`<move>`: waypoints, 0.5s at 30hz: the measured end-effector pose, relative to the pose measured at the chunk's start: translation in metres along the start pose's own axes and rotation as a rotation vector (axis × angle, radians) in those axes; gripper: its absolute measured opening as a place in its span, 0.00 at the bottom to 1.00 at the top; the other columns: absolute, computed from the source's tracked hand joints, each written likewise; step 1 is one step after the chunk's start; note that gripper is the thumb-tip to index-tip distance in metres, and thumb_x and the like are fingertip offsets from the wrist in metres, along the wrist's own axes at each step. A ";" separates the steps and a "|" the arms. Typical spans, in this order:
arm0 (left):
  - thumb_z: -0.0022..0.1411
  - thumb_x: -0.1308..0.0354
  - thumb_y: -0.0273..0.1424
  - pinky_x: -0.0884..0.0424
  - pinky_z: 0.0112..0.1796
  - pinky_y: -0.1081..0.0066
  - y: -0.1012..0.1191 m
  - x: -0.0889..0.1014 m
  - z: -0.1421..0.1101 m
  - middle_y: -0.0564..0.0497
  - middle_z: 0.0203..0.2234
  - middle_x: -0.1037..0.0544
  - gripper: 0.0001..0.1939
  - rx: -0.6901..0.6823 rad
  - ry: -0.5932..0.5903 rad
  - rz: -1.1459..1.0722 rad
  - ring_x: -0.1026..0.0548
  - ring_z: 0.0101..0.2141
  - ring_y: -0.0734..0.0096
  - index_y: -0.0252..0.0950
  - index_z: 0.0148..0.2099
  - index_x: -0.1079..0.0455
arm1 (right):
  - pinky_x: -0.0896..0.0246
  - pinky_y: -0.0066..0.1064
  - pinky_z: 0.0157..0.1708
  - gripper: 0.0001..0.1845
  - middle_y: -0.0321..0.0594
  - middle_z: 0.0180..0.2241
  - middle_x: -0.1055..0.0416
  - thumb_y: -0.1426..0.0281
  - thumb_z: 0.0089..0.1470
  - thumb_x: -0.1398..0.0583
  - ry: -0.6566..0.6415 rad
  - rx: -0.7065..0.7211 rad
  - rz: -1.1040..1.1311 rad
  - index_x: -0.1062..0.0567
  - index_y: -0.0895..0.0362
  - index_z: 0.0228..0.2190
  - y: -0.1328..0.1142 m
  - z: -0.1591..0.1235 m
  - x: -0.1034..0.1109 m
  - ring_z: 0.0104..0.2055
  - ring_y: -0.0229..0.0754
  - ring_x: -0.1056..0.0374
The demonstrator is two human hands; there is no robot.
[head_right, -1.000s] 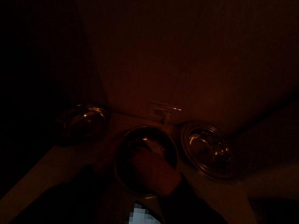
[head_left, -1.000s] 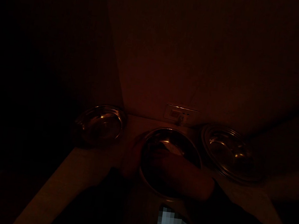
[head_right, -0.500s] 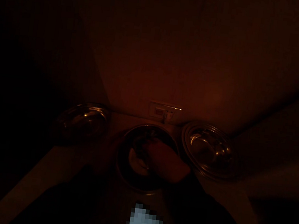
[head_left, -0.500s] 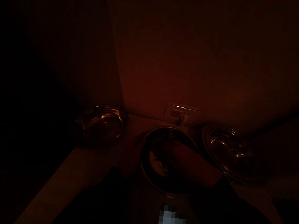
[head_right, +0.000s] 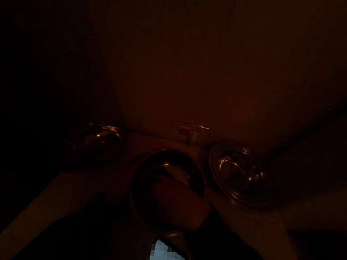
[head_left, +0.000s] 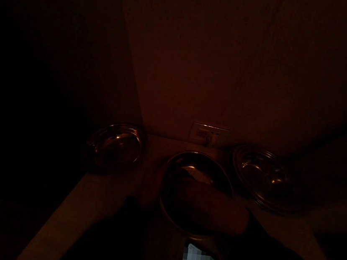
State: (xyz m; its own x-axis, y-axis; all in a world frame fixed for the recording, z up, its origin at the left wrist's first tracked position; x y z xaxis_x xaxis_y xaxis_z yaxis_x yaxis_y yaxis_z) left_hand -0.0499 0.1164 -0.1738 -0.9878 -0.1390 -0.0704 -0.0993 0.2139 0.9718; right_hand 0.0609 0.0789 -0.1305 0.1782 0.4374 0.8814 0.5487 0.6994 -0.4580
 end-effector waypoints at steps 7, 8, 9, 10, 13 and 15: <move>0.57 0.45 0.37 0.31 0.47 0.64 -0.002 0.002 0.004 0.47 0.40 0.19 0.16 -0.047 -0.016 -0.026 0.24 0.44 0.61 0.35 0.43 0.24 | 0.41 0.36 0.54 0.18 0.45 0.51 0.28 0.78 0.56 0.46 0.047 -0.099 0.023 0.24 0.55 0.46 0.009 0.003 0.003 0.54 0.44 0.34; 0.57 0.45 0.36 0.31 0.47 0.64 -0.002 0.002 0.004 0.47 0.40 0.19 0.15 -0.047 -0.017 -0.037 0.23 0.43 0.61 0.35 0.43 0.24 | 0.42 0.37 0.55 0.18 0.46 0.51 0.28 0.78 0.56 0.46 0.057 -0.121 0.011 0.25 0.56 0.47 0.014 0.003 0.005 0.55 0.45 0.35; 0.57 0.45 0.36 0.31 0.47 0.64 -0.002 0.002 0.004 0.47 0.40 0.19 0.15 -0.046 -0.012 -0.042 0.23 0.43 0.61 0.35 0.43 0.24 | 0.42 0.37 0.56 0.19 0.47 0.51 0.28 0.78 0.57 0.46 0.064 -0.149 -0.001 0.25 0.56 0.47 0.019 0.003 0.008 0.55 0.46 0.35; 0.57 0.45 0.35 0.30 0.47 0.65 -0.001 0.002 0.003 0.47 0.40 0.19 0.15 -0.044 -0.005 -0.040 0.23 0.43 0.61 0.35 0.43 0.24 | 0.43 0.37 0.56 0.19 0.47 0.51 0.28 0.78 0.57 0.46 0.069 -0.178 -0.010 0.25 0.57 0.48 0.026 0.001 0.010 0.55 0.46 0.35; 0.59 0.46 0.35 0.31 0.47 0.65 0.001 0.002 0.001 0.47 0.42 0.19 0.15 -0.055 -0.004 -0.003 0.24 0.45 0.60 0.35 0.44 0.24 | 0.43 0.37 0.56 0.20 0.47 0.51 0.28 0.78 0.58 0.48 0.084 -0.242 -0.021 0.25 0.56 0.49 0.042 -0.004 0.017 0.56 0.46 0.35; 0.60 0.46 0.36 0.32 0.48 0.65 0.002 0.001 0.001 0.48 0.43 0.20 0.15 -0.074 -0.019 0.021 0.25 0.46 0.61 0.36 0.45 0.24 | 0.43 0.38 0.56 0.20 0.48 0.50 0.28 0.78 0.57 0.48 0.081 -0.249 -0.029 0.25 0.57 0.49 0.046 -0.006 0.018 0.56 0.46 0.35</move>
State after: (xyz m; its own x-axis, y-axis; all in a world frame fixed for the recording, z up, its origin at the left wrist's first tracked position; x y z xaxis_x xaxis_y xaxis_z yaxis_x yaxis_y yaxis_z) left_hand -0.0512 0.1173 -0.1716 -0.9917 -0.1168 -0.0530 -0.0697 0.1445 0.9870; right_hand 0.0942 0.1161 -0.1352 0.2185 0.3654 0.9048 0.7373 0.5457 -0.3984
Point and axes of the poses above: each hand's wrist, its own z-axis towards the middle knuckle, its own x-axis out of the back of the hand, y = z × x, the point moved 7 cm from there along z, towards the middle knuckle
